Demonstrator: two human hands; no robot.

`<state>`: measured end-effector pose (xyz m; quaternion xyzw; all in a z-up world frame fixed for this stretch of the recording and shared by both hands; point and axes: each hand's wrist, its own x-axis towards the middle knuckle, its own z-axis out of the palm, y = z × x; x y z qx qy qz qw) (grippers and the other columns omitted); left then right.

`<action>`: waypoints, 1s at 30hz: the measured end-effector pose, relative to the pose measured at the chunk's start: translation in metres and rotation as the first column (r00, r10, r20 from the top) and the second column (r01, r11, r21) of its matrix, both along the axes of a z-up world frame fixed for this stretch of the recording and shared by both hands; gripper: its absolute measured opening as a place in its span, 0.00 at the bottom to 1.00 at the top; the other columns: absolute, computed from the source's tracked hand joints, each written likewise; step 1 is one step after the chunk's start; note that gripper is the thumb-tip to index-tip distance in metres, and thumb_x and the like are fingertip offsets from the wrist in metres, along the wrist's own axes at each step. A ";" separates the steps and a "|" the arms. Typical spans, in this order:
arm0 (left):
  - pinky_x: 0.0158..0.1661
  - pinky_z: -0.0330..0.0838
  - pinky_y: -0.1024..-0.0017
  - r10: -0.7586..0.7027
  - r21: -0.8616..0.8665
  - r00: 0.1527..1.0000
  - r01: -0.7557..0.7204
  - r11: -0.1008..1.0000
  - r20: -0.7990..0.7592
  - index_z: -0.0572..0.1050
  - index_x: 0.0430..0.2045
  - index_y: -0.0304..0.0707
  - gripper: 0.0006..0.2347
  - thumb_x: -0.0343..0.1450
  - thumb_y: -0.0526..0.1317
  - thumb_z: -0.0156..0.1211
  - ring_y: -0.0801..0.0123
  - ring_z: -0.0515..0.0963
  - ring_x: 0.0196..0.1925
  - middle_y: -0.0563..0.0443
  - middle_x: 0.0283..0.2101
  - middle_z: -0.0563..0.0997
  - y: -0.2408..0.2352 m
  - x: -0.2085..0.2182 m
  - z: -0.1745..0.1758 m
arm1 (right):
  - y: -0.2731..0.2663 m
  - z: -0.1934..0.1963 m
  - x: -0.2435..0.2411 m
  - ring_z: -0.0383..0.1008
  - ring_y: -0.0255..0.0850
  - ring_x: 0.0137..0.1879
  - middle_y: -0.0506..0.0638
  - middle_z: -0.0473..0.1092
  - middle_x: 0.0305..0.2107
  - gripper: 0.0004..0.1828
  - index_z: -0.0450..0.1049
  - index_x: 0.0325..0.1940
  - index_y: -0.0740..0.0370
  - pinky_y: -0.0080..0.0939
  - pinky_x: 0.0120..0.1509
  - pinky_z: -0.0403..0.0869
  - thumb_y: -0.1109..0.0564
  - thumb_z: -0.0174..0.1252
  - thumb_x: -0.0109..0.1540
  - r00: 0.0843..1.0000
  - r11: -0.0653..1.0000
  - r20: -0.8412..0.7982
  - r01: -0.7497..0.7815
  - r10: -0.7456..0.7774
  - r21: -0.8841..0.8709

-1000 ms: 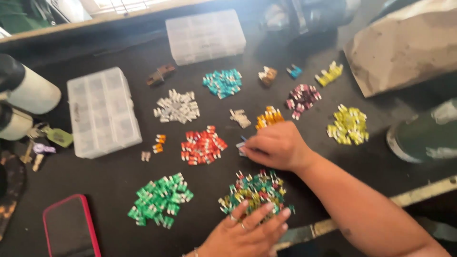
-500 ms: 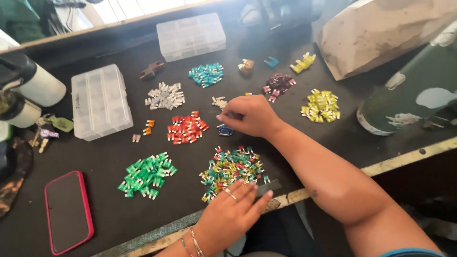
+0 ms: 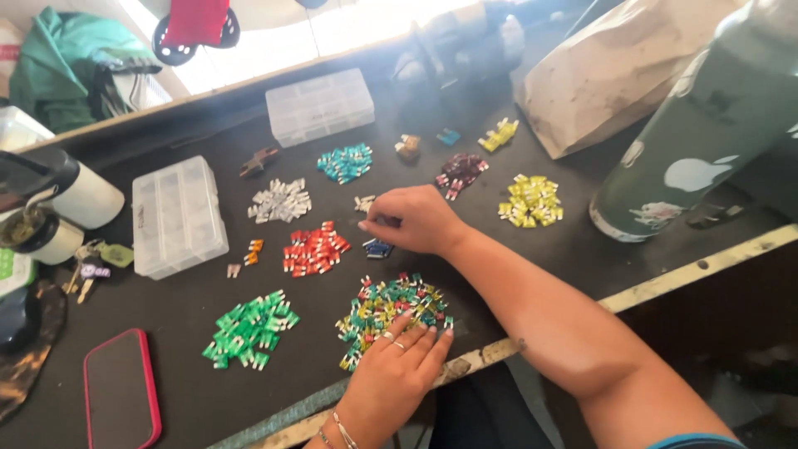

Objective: The person sorts small, colorful electronic components from a mixed pile on a table into separate color-coded piles. They use both hands to pick up individual items and place them into the corresponding sorted groups.

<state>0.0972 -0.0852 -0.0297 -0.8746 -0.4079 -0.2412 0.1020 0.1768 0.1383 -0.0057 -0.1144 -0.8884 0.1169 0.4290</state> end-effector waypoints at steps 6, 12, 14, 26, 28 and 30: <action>0.60 0.71 0.54 0.019 0.031 1.000 -0.019 0.999 -0.015 0.78 0.47 0.27 0.11 0.71 0.28 0.59 0.57 0.82 0.45 0.39 0.39 0.83 0.004 0.006 0.000 | -0.002 -0.002 0.000 0.70 0.34 0.25 0.38 0.70 0.19 0.11 0.75 0.27 0.50 0.36 0.28 0.64 0.49 0.64 0.63 1.000 0.999 0.023 0.016 -0.015 -0.034; 0.59 0.72 0.54 0.032 0.036 0.995 -0.035 0.999 0.093 0.76 0.48 0.25 0.14 0.69 0.23 0.52 0.56 0.81 0.40 0.39 0.35 0.80 0.004 0.007 0.009 | 0.002 -0.006 0.002 0.71 0.35 0.26 0.38 0.70 0.19 0.11 0.74 0.27 0.49 0.37 0.28 0.65 0.49 0.64 0.63 0.998 0.998 0.023 0.060 -0.059 -0.017; 0.59 0.70 0.49 0.016 -0.117 0.968 0.014 0.993 0.251 0.74 0.50 0.21 0.18 0.66 0.19 0.50 0.50 0.80 0.38 0.35 0.33 0.78 0.006 0.006 0.014 | 0.003 -0.006 0.003 0.71 0.35 0.26 0.38 0.70 0.19 0.10 0.74 0.28 0.49 0.37 0.28 0.65 0.48 0.64 0.62 0.997 0.997 0.017 0.073 -0.073 -0.019; 0.46 0.79 0.60 0.075 -0.133 0.938 -0.031 0.991 0.338 0.79 0.44 0.32 0.12 0.67 0.26 0.61 0.54 0.85 0.47 0.44 0.42 0.85 -0.027 0.023 -0.015 | 0.001 -0.005 0.003 0.70 0.35 0.24 0.39 0.70 0.18 0.11 0.75 0.28 0.50 0.37 0.25 0.64 0.48 0.63 0.63 0.996 0.999 0.081 0.022 -0.019 -0.035; 0.50 0.78 0.57 0.022 -0.095 0.966 0.002 0.995 0.256 0.78 0.48 0.28 0.12 0.71 0.28 0.58 0.49 0.83 0.50 0.39 0.48 0.84 -0.032 0.026 -0.025 | 0.000 -0.003 0.002 0.70 0.33 0.24 0.39 0.71 0.19 0.11 0.76 0.28 0.50 0.36 0.25 0.64 0.49 0.63 0.64 0.997 0.999 0.070 0.008 -0.005 -0.031; 0.50 0.78 0.56 0.026 -0.103 0.967 0.001 0.995 0.253 0.78 0.47 0.26 0.12 0.70 0.28 0.62 0.49 0.83 0.50 0.37 0.47 0.83 -0.034 0.029 -0.024 | -0.001 -0.002 0.002 0.71 0.34 0.24 0.39 0.71 0.19 0.11 0.75 0.28 0.50 0.36 0.26 0.64 0.49 0.63 0.63 0.997 0.999 0.080 0.008 -0.005 -0.036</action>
